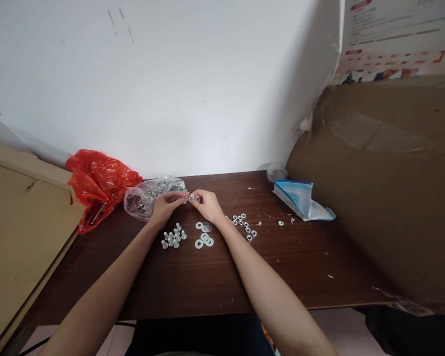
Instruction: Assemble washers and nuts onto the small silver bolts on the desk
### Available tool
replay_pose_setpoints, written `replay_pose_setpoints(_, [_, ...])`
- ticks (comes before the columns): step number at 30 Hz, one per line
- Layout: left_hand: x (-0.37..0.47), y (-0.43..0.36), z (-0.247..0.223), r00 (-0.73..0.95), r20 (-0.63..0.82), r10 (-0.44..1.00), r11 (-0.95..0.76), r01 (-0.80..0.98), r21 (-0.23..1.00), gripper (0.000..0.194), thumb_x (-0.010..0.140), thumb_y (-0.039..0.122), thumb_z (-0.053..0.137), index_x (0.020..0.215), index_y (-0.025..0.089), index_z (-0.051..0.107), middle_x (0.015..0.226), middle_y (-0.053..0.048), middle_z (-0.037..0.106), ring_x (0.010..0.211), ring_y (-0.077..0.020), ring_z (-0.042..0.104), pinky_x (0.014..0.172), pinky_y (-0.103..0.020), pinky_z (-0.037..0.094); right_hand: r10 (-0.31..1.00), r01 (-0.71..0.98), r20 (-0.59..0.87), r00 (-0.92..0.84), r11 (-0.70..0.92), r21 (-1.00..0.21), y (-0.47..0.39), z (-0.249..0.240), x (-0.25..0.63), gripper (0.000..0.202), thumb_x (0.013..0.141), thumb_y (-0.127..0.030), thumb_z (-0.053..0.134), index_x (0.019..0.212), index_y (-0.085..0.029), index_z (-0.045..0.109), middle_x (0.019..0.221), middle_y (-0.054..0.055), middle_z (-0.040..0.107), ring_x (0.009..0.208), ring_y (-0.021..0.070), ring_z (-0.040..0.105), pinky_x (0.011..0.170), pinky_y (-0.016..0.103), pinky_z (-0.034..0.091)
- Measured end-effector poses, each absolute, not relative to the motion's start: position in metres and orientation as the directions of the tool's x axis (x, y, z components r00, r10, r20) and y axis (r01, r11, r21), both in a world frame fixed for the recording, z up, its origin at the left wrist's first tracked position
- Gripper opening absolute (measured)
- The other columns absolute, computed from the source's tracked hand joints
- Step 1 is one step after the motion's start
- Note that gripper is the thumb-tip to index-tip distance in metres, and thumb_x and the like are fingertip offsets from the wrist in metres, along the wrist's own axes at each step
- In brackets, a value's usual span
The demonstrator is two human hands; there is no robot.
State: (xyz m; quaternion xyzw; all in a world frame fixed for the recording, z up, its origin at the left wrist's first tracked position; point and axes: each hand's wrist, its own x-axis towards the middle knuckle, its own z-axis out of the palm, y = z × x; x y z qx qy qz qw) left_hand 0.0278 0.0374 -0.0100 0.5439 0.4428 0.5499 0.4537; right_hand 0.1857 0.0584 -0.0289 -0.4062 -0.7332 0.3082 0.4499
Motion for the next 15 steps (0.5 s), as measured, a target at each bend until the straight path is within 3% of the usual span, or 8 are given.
replay_pose_setpoints(5, [0.0258,0.0376,-0.0119,0.036,0.204,0.978,-0.204,0.001,0.979,0.025,0.06,0.023,0.076,0.082,0.012,0.07,0.082,-0.007,0.072,0.079,-0.0182,0.067,0.08,-0.031,0.052,0.872,0.316,0.404,-0.276,0.479,-0.819,0.0563,-0.0271,0.1853,0.016,0.078,-0.027,0.056,0.086,-0.015,0.065,0.067,-0.001,0.056,0.058,0.0109,0.047,0.057,0.022,0.036])
replay_pose_setpoints(10, [0.025,0.0395,-0.0147,0.027,0.199,0.98,-0.199,0.026,0.98,0.026,0.058,0.024,0.077,0.08,0.013,0.068,0.075,-0.004,0.069,0.068,-0.0144,0.064,0.069,-0.027,0.051,0.856,0.328,0.431,-0.284,0.51,-0.795,0.0554,-0.0261,0.1855,0.011,0.078,-0.025,0.056,0.077,-0.015,0.061,0.066,-0.001,0.056,0.06,0.0116,0.047,0.057,0.022,0.035])
replay_pose_setpoints(15, [0.0264,0.0409,-0.0182,0.109,0.282,0.953,-0.291,0.077,0.954,0.026,0.059,0.024,0.076,0.083,0.015,0.07,0.071,0.0,0.061,0.064,-0.0095,0.058,0.064,-0.022,0.048,0.834,0.327,0.462,-0.303,0.546,-0.771,0.0571,-0.0267,0.1857,0.006,0.076,-0.018,0.056,0.075,-0.016,0.061,0.069,0.0,0.058,0.063,0.0123,0.049,0.06,0.023,0.036])
